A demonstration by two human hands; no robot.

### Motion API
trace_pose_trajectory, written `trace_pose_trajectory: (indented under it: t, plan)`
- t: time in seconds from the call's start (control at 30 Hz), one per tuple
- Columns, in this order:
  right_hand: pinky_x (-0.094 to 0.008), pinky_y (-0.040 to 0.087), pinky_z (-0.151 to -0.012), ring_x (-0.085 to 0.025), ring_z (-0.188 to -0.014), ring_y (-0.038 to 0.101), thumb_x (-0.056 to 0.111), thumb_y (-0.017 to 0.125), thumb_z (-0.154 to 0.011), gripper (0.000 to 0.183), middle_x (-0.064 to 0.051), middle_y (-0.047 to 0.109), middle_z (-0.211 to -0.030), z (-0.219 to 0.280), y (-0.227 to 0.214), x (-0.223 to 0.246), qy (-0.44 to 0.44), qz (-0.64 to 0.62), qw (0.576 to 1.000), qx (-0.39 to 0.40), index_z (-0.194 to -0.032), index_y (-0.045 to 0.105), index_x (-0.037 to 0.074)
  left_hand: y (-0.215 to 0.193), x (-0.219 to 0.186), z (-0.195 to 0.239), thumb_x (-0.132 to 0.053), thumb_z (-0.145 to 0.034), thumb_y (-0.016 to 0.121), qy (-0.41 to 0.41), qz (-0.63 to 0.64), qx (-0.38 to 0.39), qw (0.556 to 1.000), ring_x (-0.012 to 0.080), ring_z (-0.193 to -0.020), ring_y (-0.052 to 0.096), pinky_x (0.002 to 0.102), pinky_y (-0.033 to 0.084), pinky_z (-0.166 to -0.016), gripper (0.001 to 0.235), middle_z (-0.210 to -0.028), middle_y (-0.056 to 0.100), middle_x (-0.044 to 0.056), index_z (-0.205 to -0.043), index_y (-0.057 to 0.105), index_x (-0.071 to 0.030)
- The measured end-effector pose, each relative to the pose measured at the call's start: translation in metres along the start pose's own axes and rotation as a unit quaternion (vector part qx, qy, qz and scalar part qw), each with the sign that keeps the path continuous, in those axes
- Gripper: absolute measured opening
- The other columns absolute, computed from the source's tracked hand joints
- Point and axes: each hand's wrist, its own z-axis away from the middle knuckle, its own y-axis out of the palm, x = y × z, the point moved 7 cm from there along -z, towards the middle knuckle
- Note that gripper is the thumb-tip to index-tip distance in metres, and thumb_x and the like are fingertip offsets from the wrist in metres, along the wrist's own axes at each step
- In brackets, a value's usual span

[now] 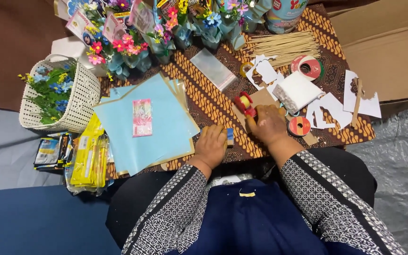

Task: Assembling a base for a floral arrangement by wrapping a foam block in cardboard and securing it with tape.

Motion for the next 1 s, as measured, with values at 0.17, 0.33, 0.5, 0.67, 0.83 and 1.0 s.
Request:
trace_pose_trajectory:
  t: [0.17, 0.33, 0.5, 0.67, 0.83, 1.0]
  plan:
    - [-0.036, 0.041, -0.085, -0.025, -0.099, 0.057, 0.047, 0.051, -0.083, 0.041, -0.009, 0.062, -0.092, 0.019, -0.026, 0.021, -0.133, -0.022, 0.99, 0.046, -0.107, 0.055, 0.014, 0.005, 0.003, 0.004, -0.014, -0.086, 0.052, -0.007, -0.014, 0.003, 1.0, 0.031, -0.083, 0.054, 0.041, 0.041, -0.071, 0.016, -0.091, 0.05, 0.014, -0.095, 0.053, -0.001]
    - [-0.037, 0.044, -0.079, -0.027, -0.092, 0.058, 0.039, 0.062, -0.075, 0.043, -0.009, 0.061, -0.087, 0.03, -0.035, 0.032, -0.201, -0.032, 0.977, -0.054, -0.108, 0.055, 0.013, 0.021, 0.009, 0.019, -0.016, -0.088, 0.047, -0.048, -0.008, -0.002, 0.999, 0.0293, -0.085, 0.055, 0.039, 0.042, -0.074, 0.024, -0.092, 0.049, 0.012, -0.106, 0.051, -0.002]
    - [-0.04, 0.046, -0.082, -0.03, -0.096, 0.057, 0.031, 0.065, -0.073, 0.046, -0.011, 0.058, -0.095, 0.026, -0.027, 0.028, -0.154, -0.114, 0.982, -0.003, -0.115, 0.053, 0.015, 0.028, 0.011, 0.022, -0.014, -0.086, 0.041, -0.075, -0.027, 0.014, 0.997, 0.0278, -0.088, 0.054, 0.038, 0.04, -0.079, 0.049, -0.091, 0.05, 0.012, -0.132, 0.041, 0.0]
    - [-0.039, 0.046, -0.086, -0.033, -0.097, 0.057, 0.023, 0.064, -0.073, 0.037, -0.01, 0.056, -0.093, 0.025, -0.021, 0.025, -0.106, -0.218, 0.969, 0.058, -0.109, 0.054, 0.017, 0.038, 0.014, 0.025, -0.025, -0.094, 0.038, -0.108, -0.029, 0.095, 0.989, 0.0263, -0.088, 0.051, 0.038, 0.036, -0.081, 0.051, -0.09, 0.05, 0.01, -0.139, 0.031, -0.002]
    - [-0.037, 0.045, -0.091, -0.031, -0.1, 0.056, 0.022, 0.061, -0.073, 0.034, -0.009, 0.053, -0.096, 0.021, -0.02, 0.027, -0.091, -0.22, 0.967, 0.084, -0.106, 0.053, 0.019, 0.046, 0.017, 0.024, -0.028, -0.095, 0.037, -0.129, -0.036, 0.117, 0.984, 0.025, -0.085, 0.049, 0.038, 0.033, -0.082, 0.054, -0.086, 0.046, 0.006, -0.144, 0.025, -0.007]
    - [-0.042, 0.047, -0.089, -0.035, -0.101, 0.054, 0.022, 0.062, -0.072, 0.04, -0.011, 0.049, -0.101, 0.024, -0.022, 0.032, -0.107, -0.161, 0.975, 0.108, -0.108, 0.049, 0.016, 0.06, 0.018, 0.033, -0.029, -0.093, 0.038, -0.155, -0.054, 0.131, 0.978, 0.0229, -0.082, 0.047, 0.038, 0.032, -0.082, 0.052, -0.083, 0.043, 0.004, -0.142, 0.029, -0.016]
